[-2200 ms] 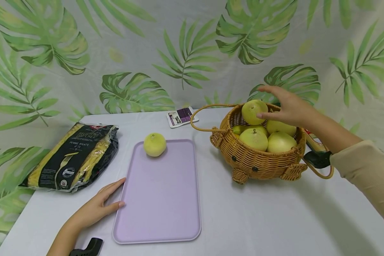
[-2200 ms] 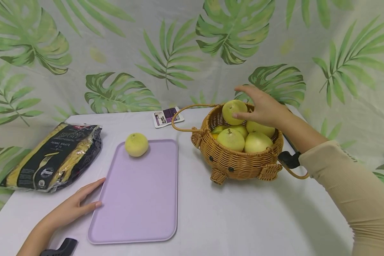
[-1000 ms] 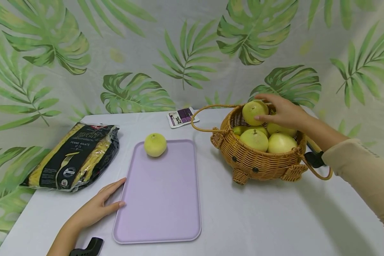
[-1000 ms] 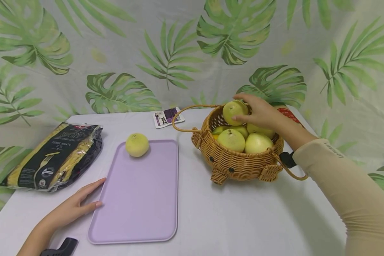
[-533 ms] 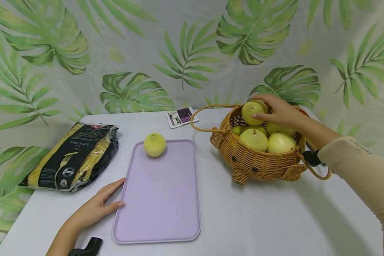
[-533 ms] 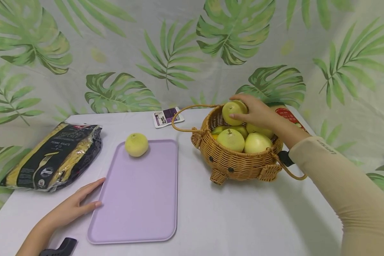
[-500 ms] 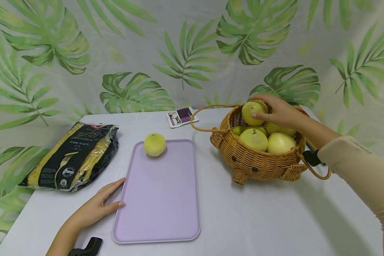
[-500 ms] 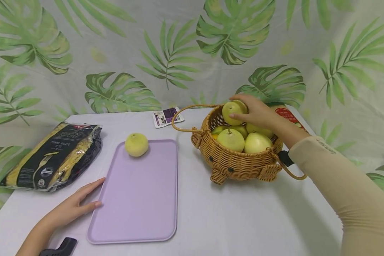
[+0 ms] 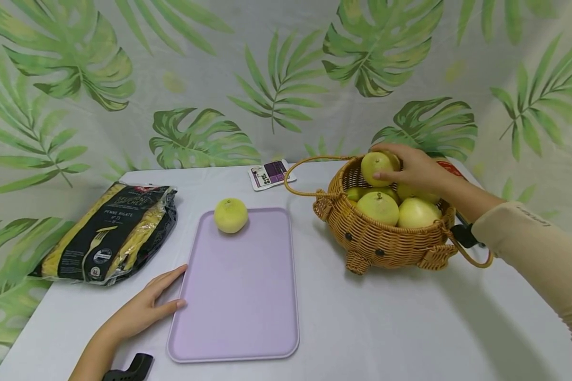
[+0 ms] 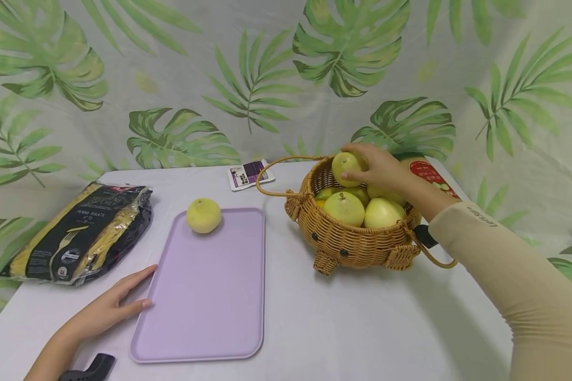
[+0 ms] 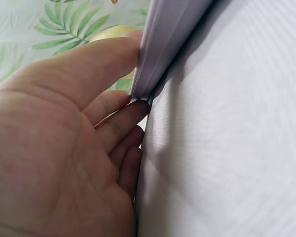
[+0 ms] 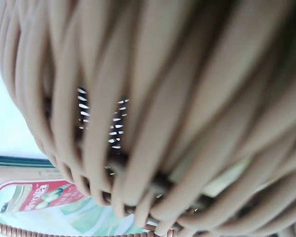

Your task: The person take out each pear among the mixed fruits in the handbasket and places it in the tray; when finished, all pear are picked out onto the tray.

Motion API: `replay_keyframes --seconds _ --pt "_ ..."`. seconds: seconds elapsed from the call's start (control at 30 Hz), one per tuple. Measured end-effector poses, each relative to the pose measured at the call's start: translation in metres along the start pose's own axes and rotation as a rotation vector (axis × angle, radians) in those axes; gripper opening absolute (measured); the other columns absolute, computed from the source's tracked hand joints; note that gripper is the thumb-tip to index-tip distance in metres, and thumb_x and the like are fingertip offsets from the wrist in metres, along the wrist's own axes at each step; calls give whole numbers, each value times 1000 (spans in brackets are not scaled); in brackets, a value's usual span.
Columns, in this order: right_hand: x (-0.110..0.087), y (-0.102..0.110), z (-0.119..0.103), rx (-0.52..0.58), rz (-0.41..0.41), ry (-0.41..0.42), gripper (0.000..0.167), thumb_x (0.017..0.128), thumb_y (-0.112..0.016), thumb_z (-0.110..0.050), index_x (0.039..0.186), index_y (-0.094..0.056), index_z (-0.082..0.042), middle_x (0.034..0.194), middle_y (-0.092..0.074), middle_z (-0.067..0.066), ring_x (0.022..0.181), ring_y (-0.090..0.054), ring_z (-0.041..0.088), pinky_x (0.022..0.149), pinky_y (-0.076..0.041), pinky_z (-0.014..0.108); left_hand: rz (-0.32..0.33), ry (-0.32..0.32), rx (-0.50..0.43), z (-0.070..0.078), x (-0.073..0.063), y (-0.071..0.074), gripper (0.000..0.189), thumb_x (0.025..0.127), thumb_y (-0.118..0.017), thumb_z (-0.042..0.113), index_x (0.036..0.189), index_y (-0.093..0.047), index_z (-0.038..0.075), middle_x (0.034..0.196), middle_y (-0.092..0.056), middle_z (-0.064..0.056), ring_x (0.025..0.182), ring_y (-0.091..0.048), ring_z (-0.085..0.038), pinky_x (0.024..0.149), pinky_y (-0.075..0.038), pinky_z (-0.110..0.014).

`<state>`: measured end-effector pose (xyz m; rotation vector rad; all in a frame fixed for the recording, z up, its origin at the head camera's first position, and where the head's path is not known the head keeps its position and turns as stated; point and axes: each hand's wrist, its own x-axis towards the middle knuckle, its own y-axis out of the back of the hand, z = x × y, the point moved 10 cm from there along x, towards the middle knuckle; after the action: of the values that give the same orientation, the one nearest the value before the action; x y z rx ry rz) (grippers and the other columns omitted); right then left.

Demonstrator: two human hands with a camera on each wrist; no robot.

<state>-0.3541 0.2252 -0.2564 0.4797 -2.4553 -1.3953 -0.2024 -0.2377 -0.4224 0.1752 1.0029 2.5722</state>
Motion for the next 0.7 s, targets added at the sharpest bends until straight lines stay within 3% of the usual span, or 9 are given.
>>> replay_keyframes --seconds 0.2,0.43,0.57,0.67,0.7 --pt "-5 15 -4 21 94 9 63 83 -63 -37 137 -38 -14 137 -35 15 119 -35 41 89 -32 59 0 1 -3 -1 -1 -1 69 84 -63 30 143 -28 20 140 -28 -18 127 -19 -39 93 -17 -65" --pt "-21 40 -16 174 201 -16 59 83 -64 -29 137 -39 -21 141 -31 10 119 -35 43 84 -35 60 1 1 -1 -2 0 0 69 84 -63 30 143 -27 19 140 -28 -18 127 -19 -39 94 -17 -65" --pt "-32 52 -37 264 259 17 56 84 -64 -21 135 -42 -25 139 -35 5 117 -41 35 80 -48 34 1 3 5 -2 1 0 69 84 -63 30 143 -27 20 140 -28 -17 127 -19 -39 94 -17 -64" --pt "-40 56 -59 383 294 85 54 83 -65 -10 132 -45 -20 135 -37 3 113 -47 22 69 -49 16 0 8 5 -3 1 0 69 84 -63 31 143 -27 21 140 -28 -17 127 -19 -39 94 -17 -65" --pt "-42 56 -68 430 304 110 53 82 -65 -7 131 -46 -18 134 -38 4 110 -49 20 68 -49 16 -2 10 3 -3 1 -1 69 84 -63 31 143 -27 22 140 -28 -17 127 -19 -39 94 -17 -65"
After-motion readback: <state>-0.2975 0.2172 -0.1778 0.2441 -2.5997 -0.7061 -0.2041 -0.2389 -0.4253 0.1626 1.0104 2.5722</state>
